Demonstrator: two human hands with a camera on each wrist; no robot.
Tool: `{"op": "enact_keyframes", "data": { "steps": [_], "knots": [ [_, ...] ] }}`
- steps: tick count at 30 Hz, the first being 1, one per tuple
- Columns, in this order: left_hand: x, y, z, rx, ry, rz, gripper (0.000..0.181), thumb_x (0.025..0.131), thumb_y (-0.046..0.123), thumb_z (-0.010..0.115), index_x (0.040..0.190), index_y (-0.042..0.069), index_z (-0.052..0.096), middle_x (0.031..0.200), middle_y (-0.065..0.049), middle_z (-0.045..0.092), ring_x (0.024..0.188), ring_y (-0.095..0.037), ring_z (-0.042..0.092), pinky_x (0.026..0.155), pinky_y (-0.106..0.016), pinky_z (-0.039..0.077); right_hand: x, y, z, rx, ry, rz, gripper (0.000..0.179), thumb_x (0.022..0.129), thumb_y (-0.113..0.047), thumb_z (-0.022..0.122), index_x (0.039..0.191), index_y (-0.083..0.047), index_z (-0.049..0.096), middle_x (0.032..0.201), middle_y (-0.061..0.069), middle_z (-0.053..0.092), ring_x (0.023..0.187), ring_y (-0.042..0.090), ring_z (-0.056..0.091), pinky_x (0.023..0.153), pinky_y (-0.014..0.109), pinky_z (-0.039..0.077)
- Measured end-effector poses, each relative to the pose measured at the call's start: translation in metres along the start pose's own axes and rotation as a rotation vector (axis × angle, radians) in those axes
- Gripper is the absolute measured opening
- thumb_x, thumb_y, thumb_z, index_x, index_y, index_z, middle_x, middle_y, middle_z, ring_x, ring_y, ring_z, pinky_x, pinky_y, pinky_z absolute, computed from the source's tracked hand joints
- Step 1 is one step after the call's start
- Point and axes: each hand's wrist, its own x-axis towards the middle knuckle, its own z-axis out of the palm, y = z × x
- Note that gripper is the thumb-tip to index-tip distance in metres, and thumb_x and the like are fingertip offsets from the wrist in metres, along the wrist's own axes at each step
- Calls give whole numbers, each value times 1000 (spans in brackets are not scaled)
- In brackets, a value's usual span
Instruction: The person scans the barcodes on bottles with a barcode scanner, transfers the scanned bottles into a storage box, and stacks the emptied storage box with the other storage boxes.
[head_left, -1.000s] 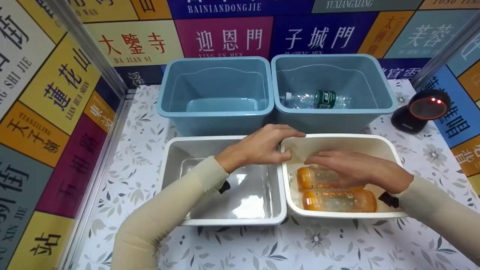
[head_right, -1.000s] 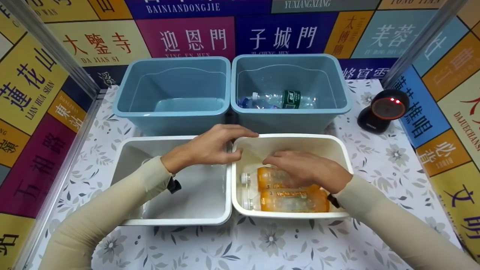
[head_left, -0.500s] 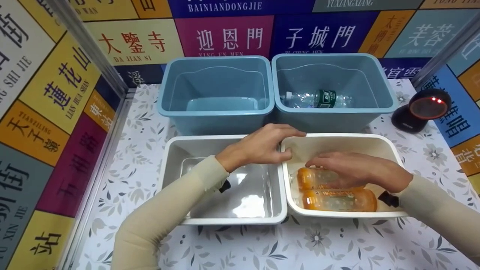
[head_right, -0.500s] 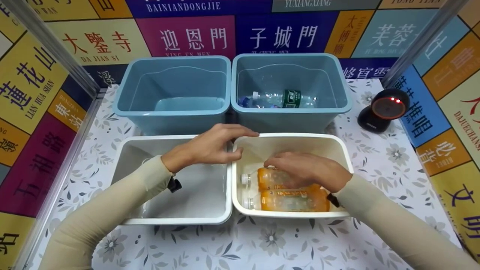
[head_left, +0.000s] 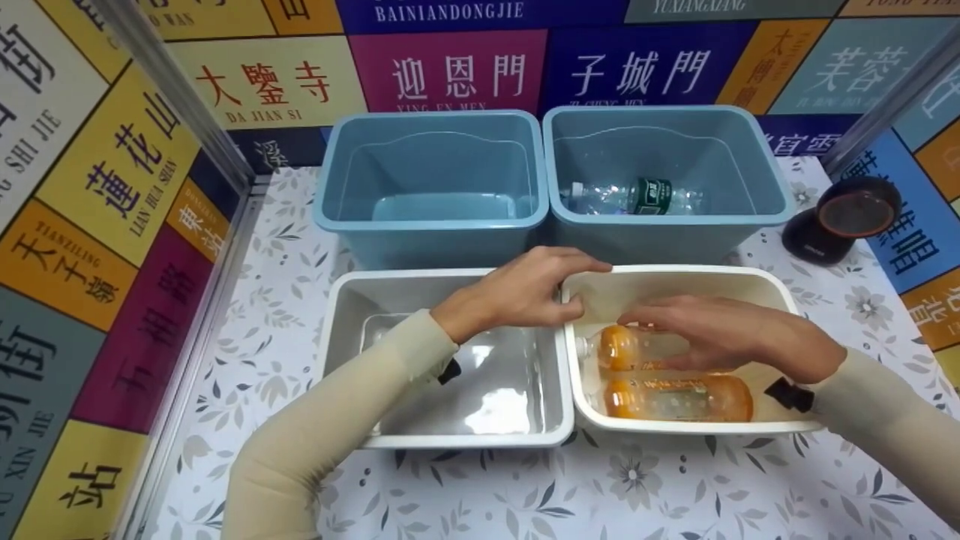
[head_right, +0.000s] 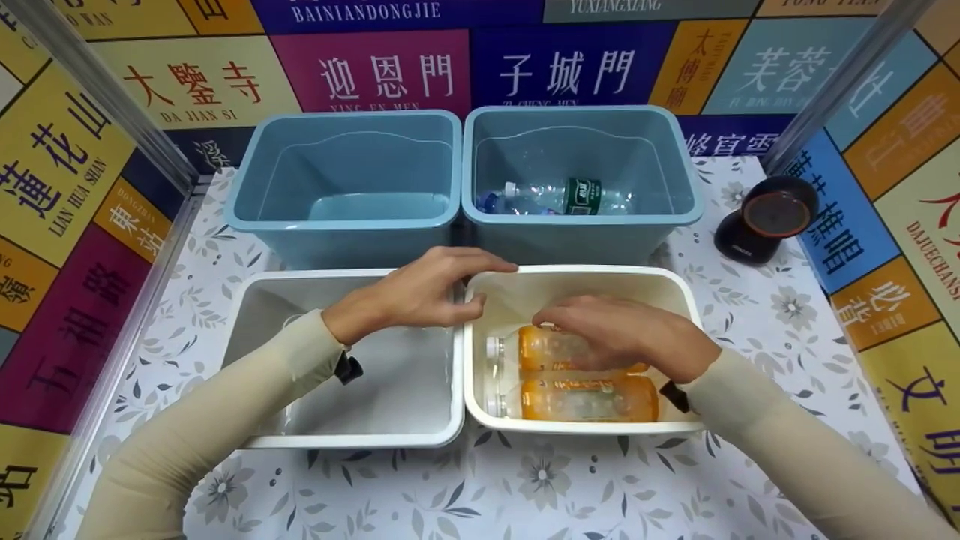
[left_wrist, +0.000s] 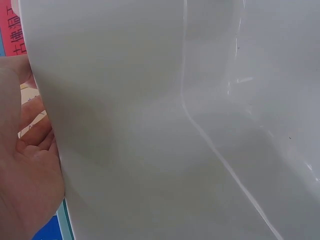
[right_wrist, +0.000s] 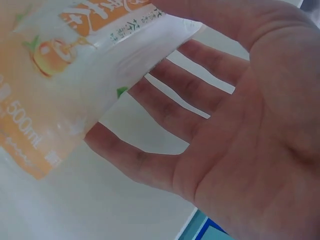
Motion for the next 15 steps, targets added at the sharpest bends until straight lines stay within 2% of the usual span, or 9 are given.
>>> {"op": "enact_keyframes", "data": {
  "steps": [9,15],
  "knots": [
    [0,-1,1,6,9,8,55,87,24,57,142,20,58,139,3,62,118,-8,60,97,-23,52,-10,0,-17,30,4,14,68,81,-21,81,143,-18,54,134,-2,62,117,18,63,96,42,55],
    [0,-1,1,30,18,23,56,86,23,55,142,19,58,138,3,62,121,-8,59,101,-24,49,-19,-4,-33,53,-13,95,70,81,-25,82,145,-27,51,137,-8,60,118,15,61,97,43,55]
  ]
}}
